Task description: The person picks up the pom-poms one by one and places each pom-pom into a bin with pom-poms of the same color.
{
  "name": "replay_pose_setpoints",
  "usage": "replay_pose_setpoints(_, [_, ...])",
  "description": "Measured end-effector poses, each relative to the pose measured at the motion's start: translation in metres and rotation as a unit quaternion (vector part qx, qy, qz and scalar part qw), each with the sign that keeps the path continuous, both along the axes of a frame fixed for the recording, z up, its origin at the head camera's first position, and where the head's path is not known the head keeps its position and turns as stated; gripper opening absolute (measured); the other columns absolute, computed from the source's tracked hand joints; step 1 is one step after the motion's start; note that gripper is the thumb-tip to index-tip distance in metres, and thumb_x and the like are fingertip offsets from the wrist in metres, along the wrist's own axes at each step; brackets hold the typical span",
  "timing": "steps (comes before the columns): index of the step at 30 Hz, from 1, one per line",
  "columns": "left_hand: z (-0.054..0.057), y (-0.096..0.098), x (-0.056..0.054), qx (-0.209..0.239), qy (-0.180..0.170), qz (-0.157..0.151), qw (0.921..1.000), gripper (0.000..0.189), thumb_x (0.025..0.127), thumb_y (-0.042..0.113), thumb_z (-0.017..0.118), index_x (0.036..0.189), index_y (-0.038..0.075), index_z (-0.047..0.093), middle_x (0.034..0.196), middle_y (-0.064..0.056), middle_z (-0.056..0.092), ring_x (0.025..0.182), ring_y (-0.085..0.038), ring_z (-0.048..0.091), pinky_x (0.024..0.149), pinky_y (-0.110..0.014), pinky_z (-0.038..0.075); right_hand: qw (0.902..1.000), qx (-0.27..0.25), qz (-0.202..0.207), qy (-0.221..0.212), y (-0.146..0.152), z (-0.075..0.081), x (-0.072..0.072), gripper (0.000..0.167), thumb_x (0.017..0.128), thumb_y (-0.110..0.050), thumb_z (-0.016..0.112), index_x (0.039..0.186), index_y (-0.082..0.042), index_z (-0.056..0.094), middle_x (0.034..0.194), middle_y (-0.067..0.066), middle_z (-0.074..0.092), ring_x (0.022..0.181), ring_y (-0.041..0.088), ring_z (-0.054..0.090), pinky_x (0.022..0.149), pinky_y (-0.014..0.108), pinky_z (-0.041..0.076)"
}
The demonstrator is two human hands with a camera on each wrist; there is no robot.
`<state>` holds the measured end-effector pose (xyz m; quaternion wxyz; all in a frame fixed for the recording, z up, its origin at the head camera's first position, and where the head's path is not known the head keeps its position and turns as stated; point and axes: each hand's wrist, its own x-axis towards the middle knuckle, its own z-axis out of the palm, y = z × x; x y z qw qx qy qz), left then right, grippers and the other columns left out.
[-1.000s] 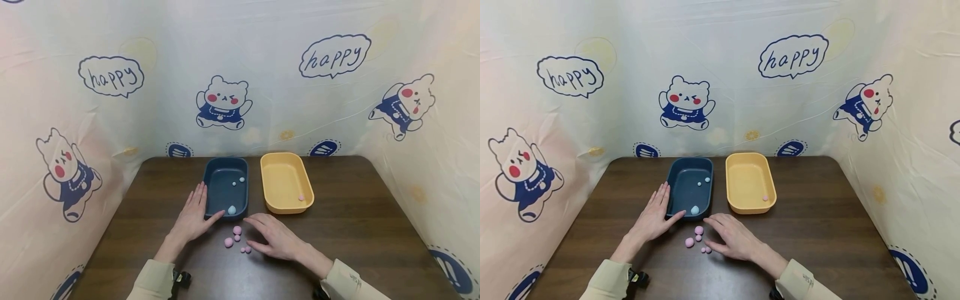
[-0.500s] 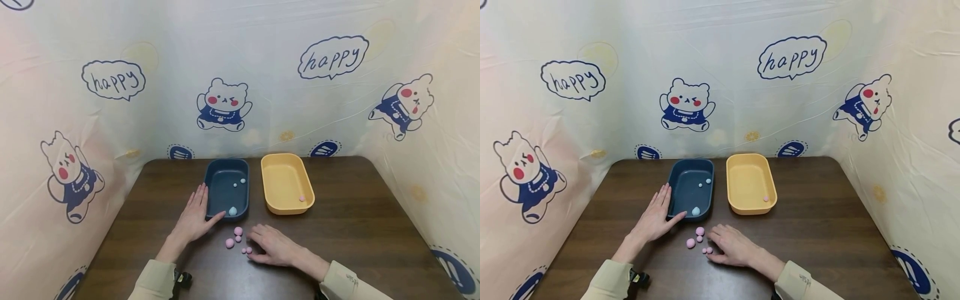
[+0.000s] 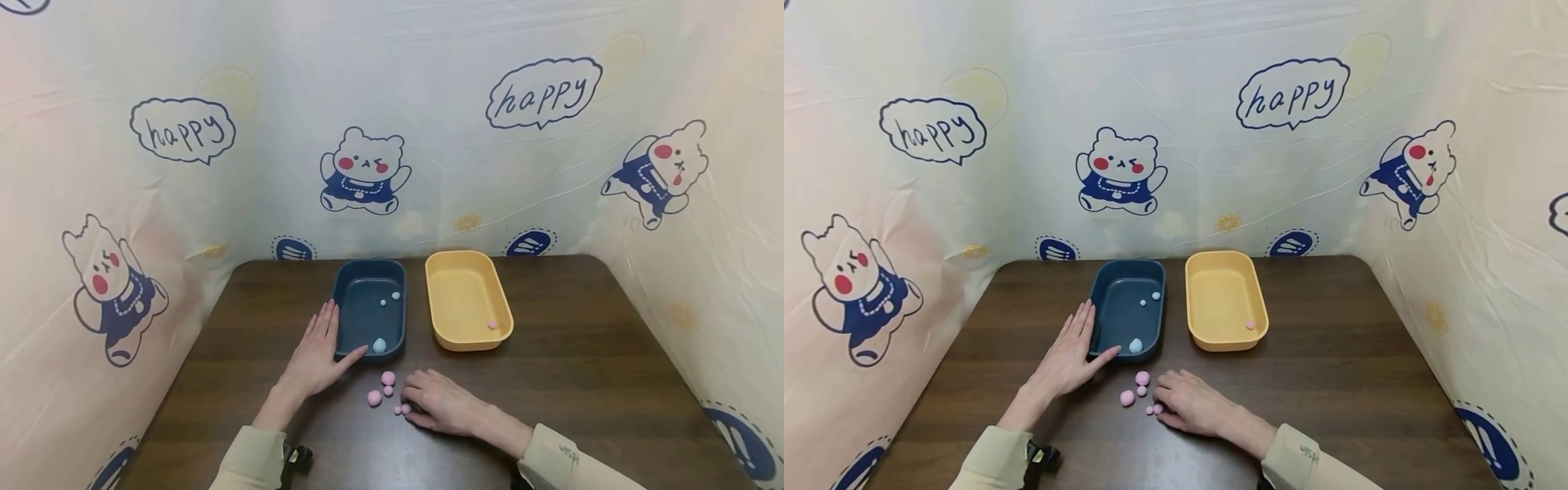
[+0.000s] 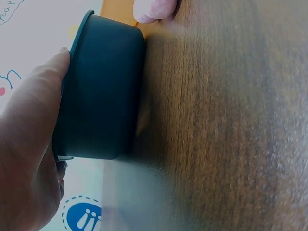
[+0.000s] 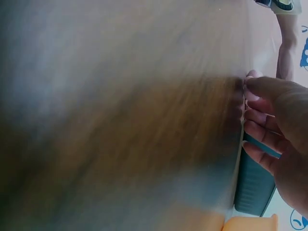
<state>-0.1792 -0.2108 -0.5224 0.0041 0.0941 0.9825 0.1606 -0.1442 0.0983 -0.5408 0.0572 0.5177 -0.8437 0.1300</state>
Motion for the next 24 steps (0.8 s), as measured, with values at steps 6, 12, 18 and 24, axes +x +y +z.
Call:
replay_pose_setpoints(6, [0.002, 0.001, 0.000, 0.000, -0.002, 0.001, 1.0000, 0.121, 0.098, 0.085, 0.051, 0.176, 0.002, 0.010, 0.186, -0.018, 0.006, 0.175, -0.038, 0.009, 0.141, -0.055, 0.014, 1.0000, 0.006, -0.001, 0.006, -0.001, -0.001, -0.001, 0.014, 0.102, -0.031, 0.080, 0.109, -0.020, 0.076, 0.101, -0.009, 0.066, 0.097, 0.009, 0.060, 0.086, 0.026, 0.052])
replay_pose_setpoints(12, [0.004, 0.001, 0.000, -0.003, -0.008, 0.000, 1.0000, 0.121, 0.098, 0.085, 0.051, 0.176, 0.002, 0.009, 0.187, -0.016, 0.005, 0.174, -0.038, 0.010, 0.141, -0.054, 0.014, 0.9999, -0.011, -0.010, 0.007, 0.005, 0.004, -0.001, 0.013, 0.102, -0.031, 0.080, 0.105, -0.019, 0.076, 0.099, -0.009, 0.066, 0.094, 0.010, 0.059, 0.082, 0.024, 0.048])
replay_pose_setpoints(18, [0.004, 0.001, -0.001, -0.008, -0.006, 0.000, 1.0000, 0.122, 0.098, 0.085, 0.051, 0.176, 0.001, 0.010, 0.186, -0.018, 0.006, 0.174, -0.038, 0.010, 0.141, -0.055, 0.015, 0.9988, -0.032, -0.036, -0.002, 0.013, 0.012, -0.003, 0.011, 0.103, -0.029, 0.078, 0.104, -0.019, 0.075, 0.097, -0.008, 0.066, 0.092, 0.010, 0.059, 0.082, 0.026, 0.049])
replay_pose_setpoints(24, [0.003, 0.002, -0.001, -0.006, -0.006, 0.000, 1.0000, 0.122, 0.098, 0.085, 0.052, 0.176, 0.001, 0.010, 0.186, -0.018, 0.006, 0.174, -0.038, 0.009, 0.141, -0.056, 0.014, 0.9977, -0.037, -0.056, -0.003, 0.020, 0.015, -0.005, 0.009, 0.105, -0.028, 0.075, 0.103, -0.018, 0.075, 0.096, -0.008, 0.066, 0.092, 0.010, 0.059, 0.082, 0.025, 0.050])
